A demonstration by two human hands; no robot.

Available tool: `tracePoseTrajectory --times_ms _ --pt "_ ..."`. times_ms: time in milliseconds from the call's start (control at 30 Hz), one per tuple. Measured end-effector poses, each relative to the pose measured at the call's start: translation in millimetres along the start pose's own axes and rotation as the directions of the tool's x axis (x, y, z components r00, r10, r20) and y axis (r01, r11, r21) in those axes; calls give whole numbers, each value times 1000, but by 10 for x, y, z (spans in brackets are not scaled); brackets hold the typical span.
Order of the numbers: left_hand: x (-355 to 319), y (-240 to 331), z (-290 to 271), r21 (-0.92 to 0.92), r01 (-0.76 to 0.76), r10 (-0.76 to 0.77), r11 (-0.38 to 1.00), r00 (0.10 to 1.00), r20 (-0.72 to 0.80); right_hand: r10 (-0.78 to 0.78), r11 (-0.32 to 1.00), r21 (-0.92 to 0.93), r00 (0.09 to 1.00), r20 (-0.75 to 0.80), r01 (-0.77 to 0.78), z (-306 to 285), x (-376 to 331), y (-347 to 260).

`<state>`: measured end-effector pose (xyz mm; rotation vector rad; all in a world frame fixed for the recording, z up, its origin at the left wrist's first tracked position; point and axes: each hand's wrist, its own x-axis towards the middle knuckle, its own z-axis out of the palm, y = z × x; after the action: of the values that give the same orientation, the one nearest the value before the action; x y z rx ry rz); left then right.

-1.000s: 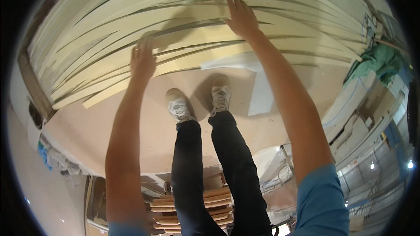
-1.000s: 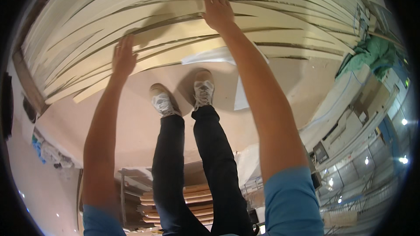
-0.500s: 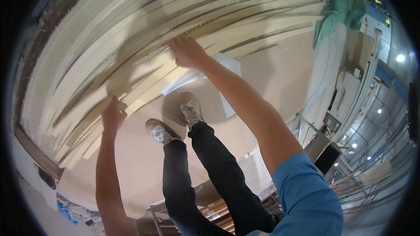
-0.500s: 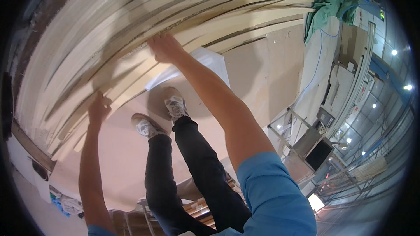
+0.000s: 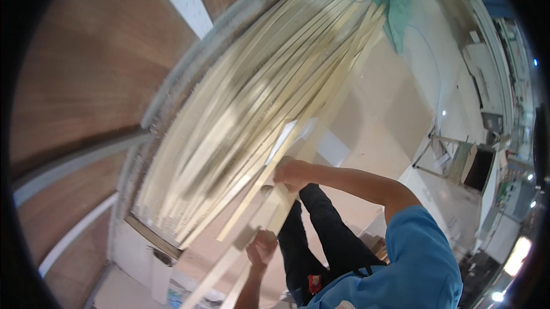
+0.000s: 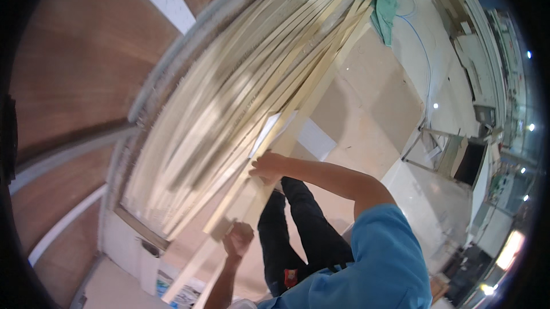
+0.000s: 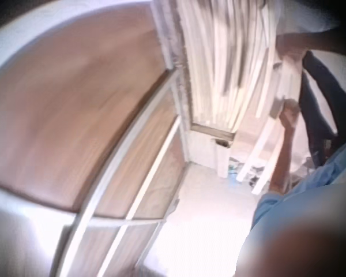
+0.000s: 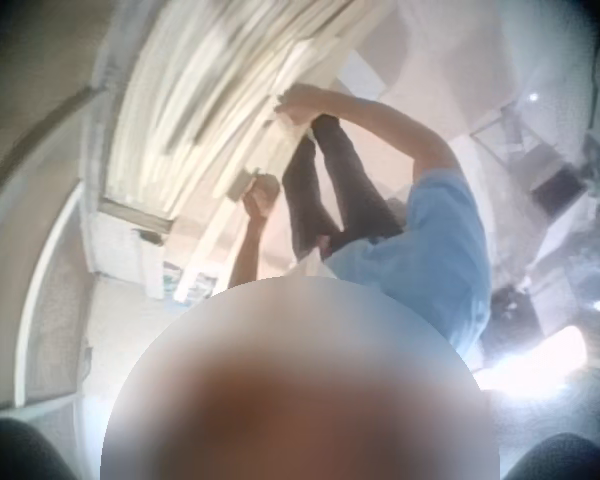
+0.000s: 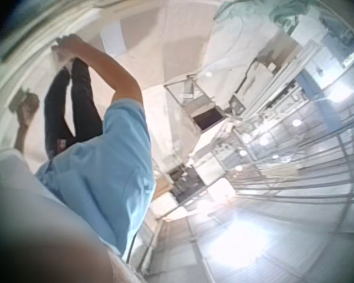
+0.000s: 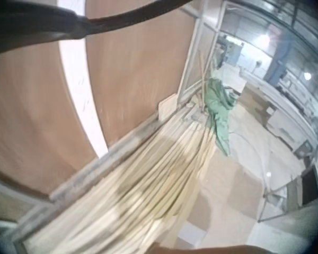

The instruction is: The person picks up a long wooden strip and uses a yellow utility knife to scrape its surface repeatedly. The person holds the strip with one hand and scrapes along its length with the other, occasionally repositioning the strip. The task continues throughout the clip without a visible final placement or outcome.

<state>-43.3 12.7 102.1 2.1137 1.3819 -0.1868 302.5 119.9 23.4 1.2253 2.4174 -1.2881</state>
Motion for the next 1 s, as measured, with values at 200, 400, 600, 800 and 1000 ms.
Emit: tracePoseTrajectory --times_ms 200,400,600,800,1000 --pt "-935 914 -1259 23 88 -91 996 974 206 -21 998 62 996 92 15 -433 -785 -1031" --pt "-1612 1670 -1847 241 342 -416 908 806 421 -77 997 12 997 -2 77 -339 -1319 -1685" --pt "-2042 1650 -1951 234 334 -406 913 797 448 -34 999 49 965 259 22 -253 -1198 -2028" --pt "-2349 1492 -2090 238 214 -281 947 913 297 -161 985 98 963 215 143 -479 -975 -2221" --pt "-2387 1598 -2504 103 126 -141 987 978 156 -142 982 145 974 177 117 -906 -1195 -2469"
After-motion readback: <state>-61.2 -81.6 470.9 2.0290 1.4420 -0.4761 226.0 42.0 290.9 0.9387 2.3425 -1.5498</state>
